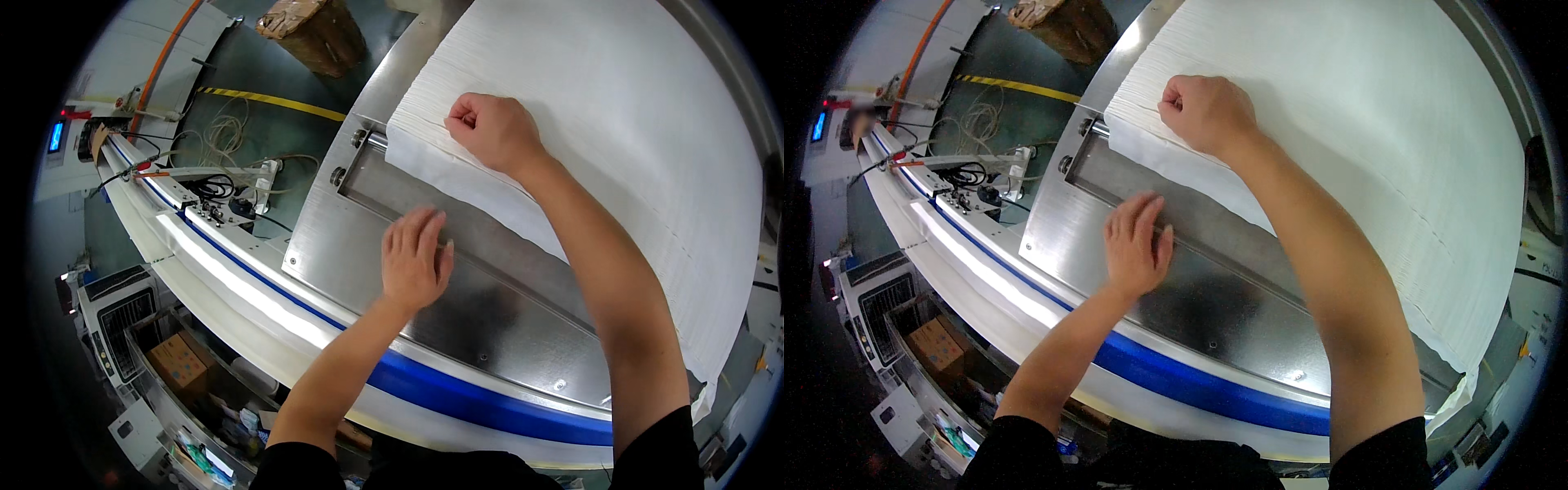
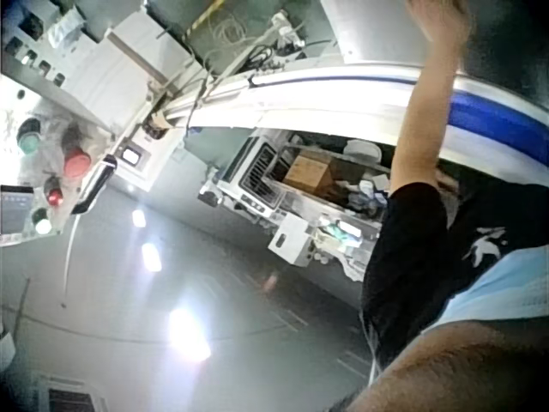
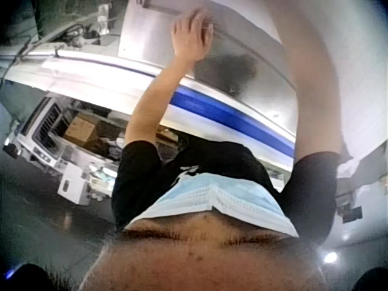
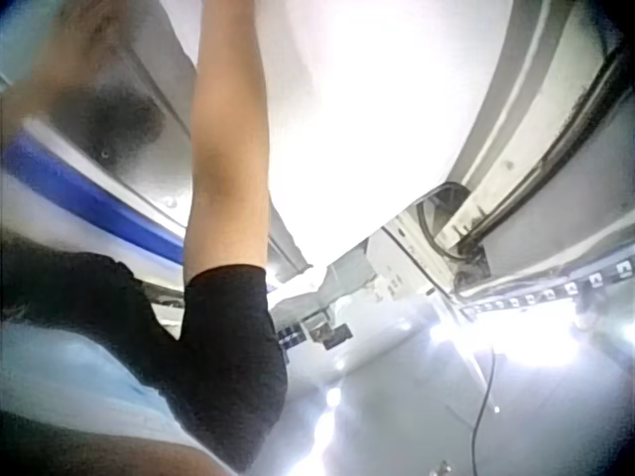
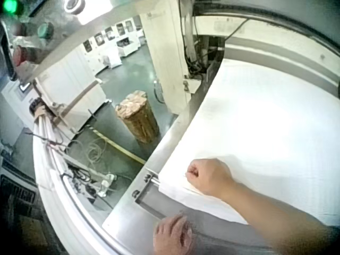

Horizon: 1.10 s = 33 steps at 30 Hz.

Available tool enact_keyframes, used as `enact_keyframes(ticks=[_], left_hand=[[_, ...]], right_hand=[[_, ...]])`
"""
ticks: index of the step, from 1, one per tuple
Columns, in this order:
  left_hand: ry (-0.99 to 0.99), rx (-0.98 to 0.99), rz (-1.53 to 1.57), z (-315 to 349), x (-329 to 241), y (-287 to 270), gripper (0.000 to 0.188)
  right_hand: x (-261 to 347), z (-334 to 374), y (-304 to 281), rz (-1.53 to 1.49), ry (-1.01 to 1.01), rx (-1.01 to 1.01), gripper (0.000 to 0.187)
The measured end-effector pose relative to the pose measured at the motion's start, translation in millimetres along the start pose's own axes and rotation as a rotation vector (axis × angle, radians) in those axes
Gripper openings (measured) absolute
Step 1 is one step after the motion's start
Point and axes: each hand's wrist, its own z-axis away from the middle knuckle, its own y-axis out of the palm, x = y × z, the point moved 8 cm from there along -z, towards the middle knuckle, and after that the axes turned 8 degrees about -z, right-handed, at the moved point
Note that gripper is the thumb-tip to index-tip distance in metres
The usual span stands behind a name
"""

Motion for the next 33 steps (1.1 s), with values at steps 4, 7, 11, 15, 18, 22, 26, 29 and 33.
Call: enact_keyframes(ticks=[4,7,11,15,18,22,26,29,33], left_hand=[[0.049,-0.194,-0.092,-54,23,-17,0.050],[0.113,-0.212,-0.202,-88,35,-19,0.053],[0.153,-0.155,-0.242,-100,38,-11,0.052],[0.163,-0.178,-0.230,-98,43,-10,0.046],[0.166,-0.207,-0.235,-98,43,-11,0.041],[0.147,-0.222,-0.238,-90,44,-12,0.040],[0.130,-0.236,-0.221,-84,44,-17,0.039],[0.127,-0.229,-0.255,-81,44,-20,0.038],[0.152,-0.237,-0.289,-83,43,-22,0.038]], right_hand=[[1,3,-3,0.044,-0.108,-0.106,0.012],[-1,0,-4,0.024,-0.071,-0.098,0.012],[-4,-1,-4,0.052,-0.033,-0.047,0.016],[-5,-2,-3,0.057,-0.048,-0.052,0.017],[-6,-3,-5,0.057,-0.063,-0.085,0.016],[-8,-3,-5,0.055,-0.065,-0.096,0.017],[-9,-2,-5,0.022,-0.027,-0.081,0.017],[-7,-2,-4,0.001,0.004,-0.067,0.017],[-9,-3,-2,0.011,0.058,-0.021,0.019]])
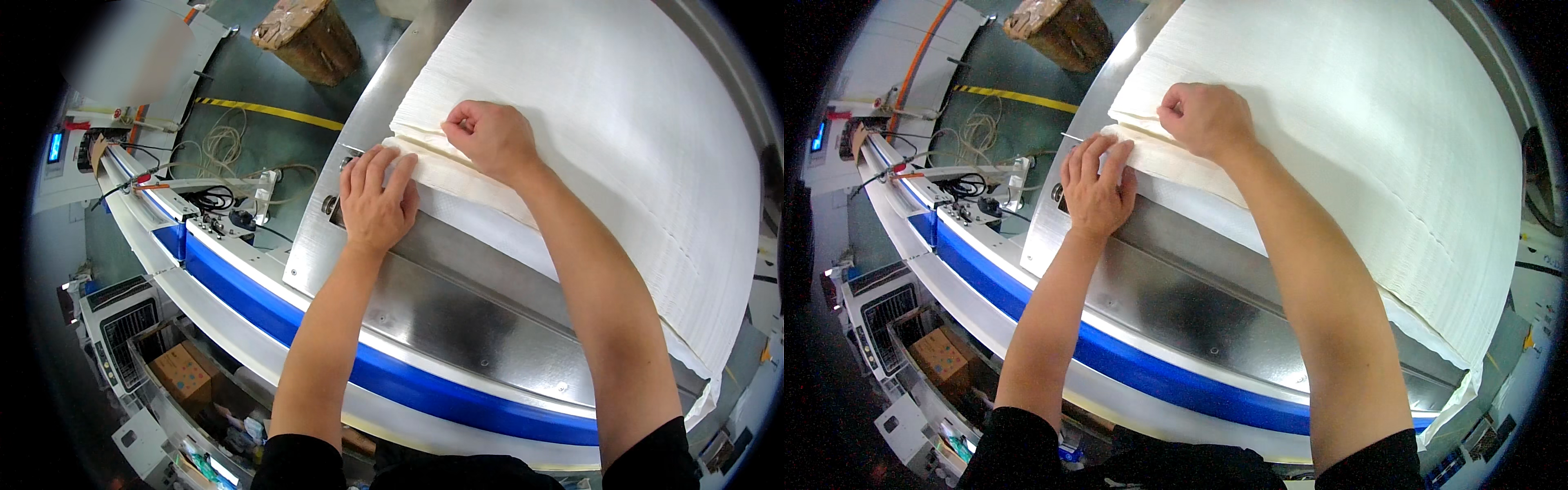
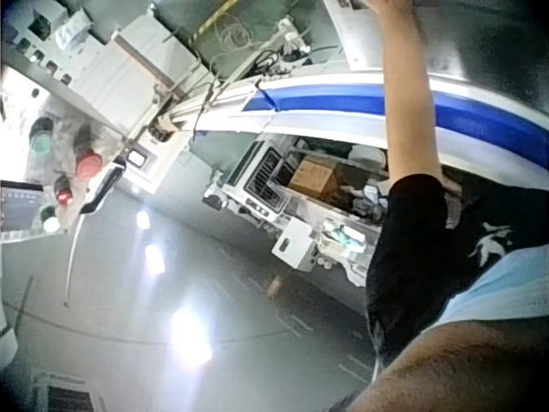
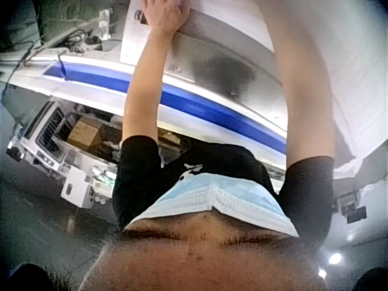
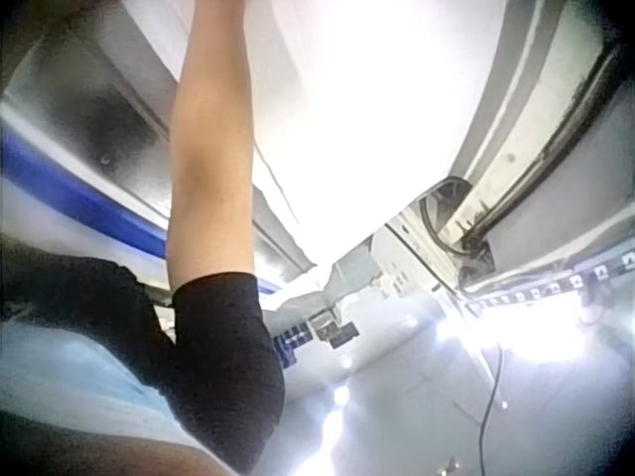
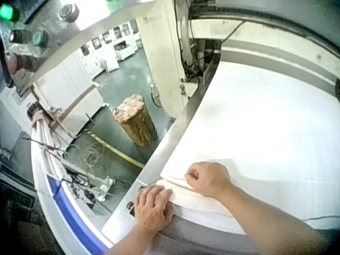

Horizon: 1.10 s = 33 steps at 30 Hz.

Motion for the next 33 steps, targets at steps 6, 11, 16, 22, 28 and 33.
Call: enact_keyframes(ticks=[6,11,16,22,28,33], left_hand=[[0.297,0.042,0.041,-13,-6,-11,0.035],[0.557,0.452,0.072,-22,0,-4,0.037],[0.530,0.818,-0.288,-45,-40,6,0.052],[0.560,1.179,-0.806,-41,-69,50,0.042],[0.547,0.994,-0.815,-39,-29,83,0.027],[0.296,1.036,-0.825,-34,50,111,0.020]], right_hand=[[23,28,-10,-0.149,-0.112,-0.025,0.020],[20,141,-33,0.194,-0.082,-0.219,0.023],[-90,280,-145,0.428,0.266,-0.417,0.033],[-224,456,-291,0.864,0.675,-0.328,0.050],[-315,590,-404,0.825,0.595,-0.498,0.054],[-364,645,-448,0.835,0.677,-0.308,0.055]])
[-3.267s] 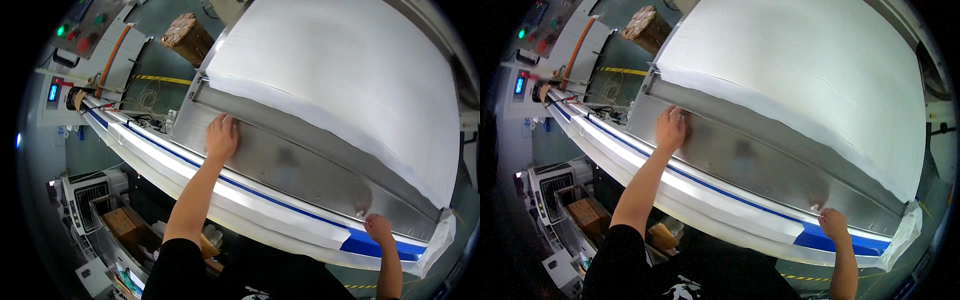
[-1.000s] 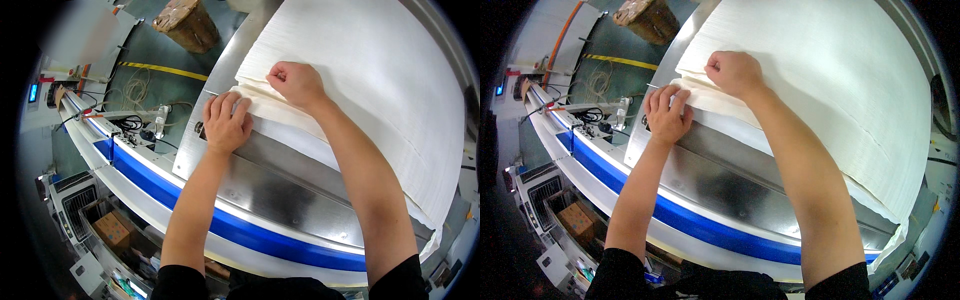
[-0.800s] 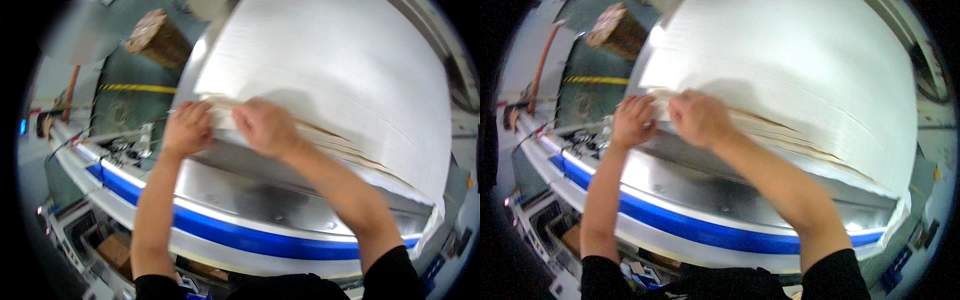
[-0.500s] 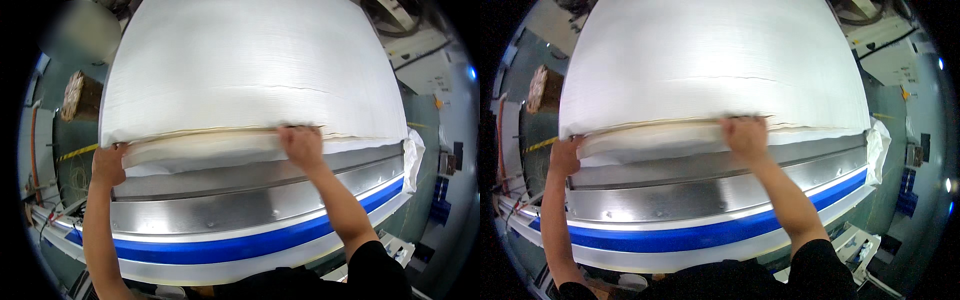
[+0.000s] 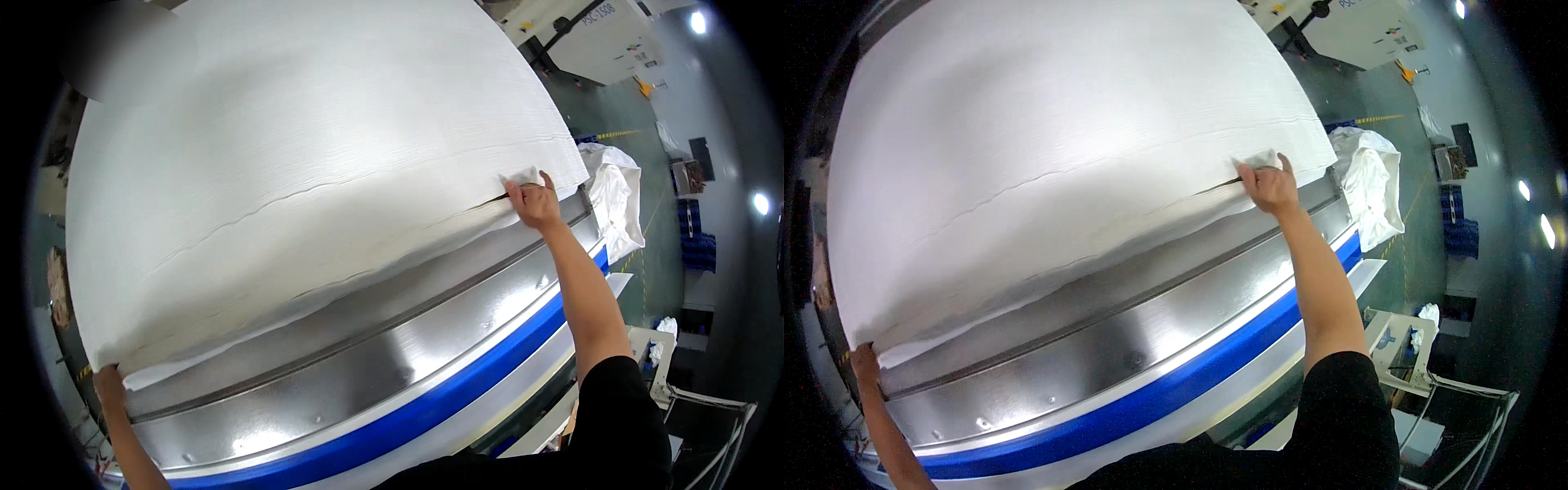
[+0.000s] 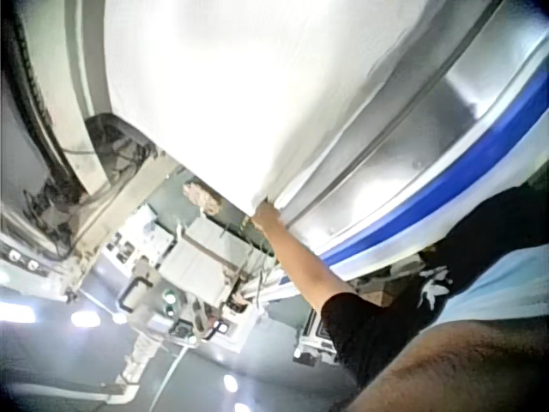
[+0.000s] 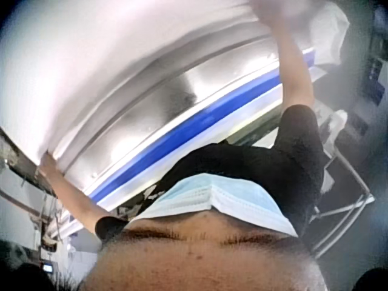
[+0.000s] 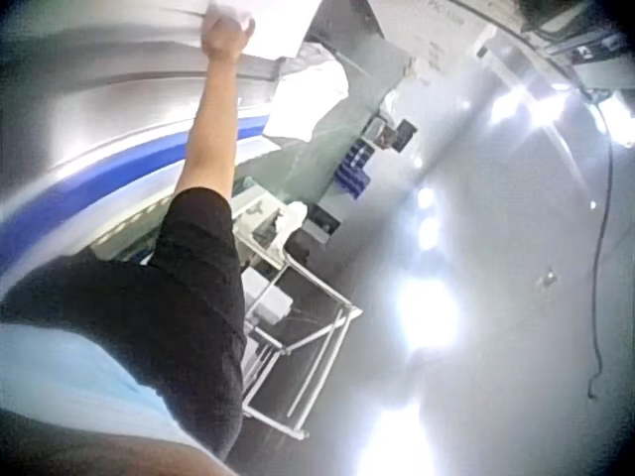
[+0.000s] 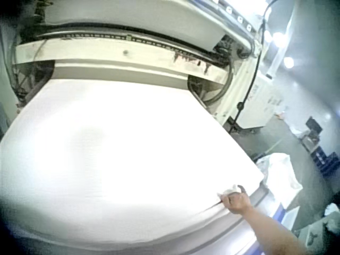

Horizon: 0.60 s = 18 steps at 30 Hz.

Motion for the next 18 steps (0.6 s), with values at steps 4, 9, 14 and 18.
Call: enact_keyframes(ticks=[4,9,14,18], left_hand=[[0.040,-0.249,0.217,5,20,15,0.026],[0.027,-0.286,0.540,2,4,5,0.030],[-0.017,-0.327,0.289,39,92,51,0.022],[0.126,-0.314,0.086,15,17,23,0.016]], right_hand=[[-102,-3,12,0.170,0.209,0.305,0.054],[-205,9,16,0.442,0.241,0.577,0.038],[-214,-11,43,0.016,0.307,0.568,0.031],[-265,24,32,0.427,0.160,0.443,0.022]])
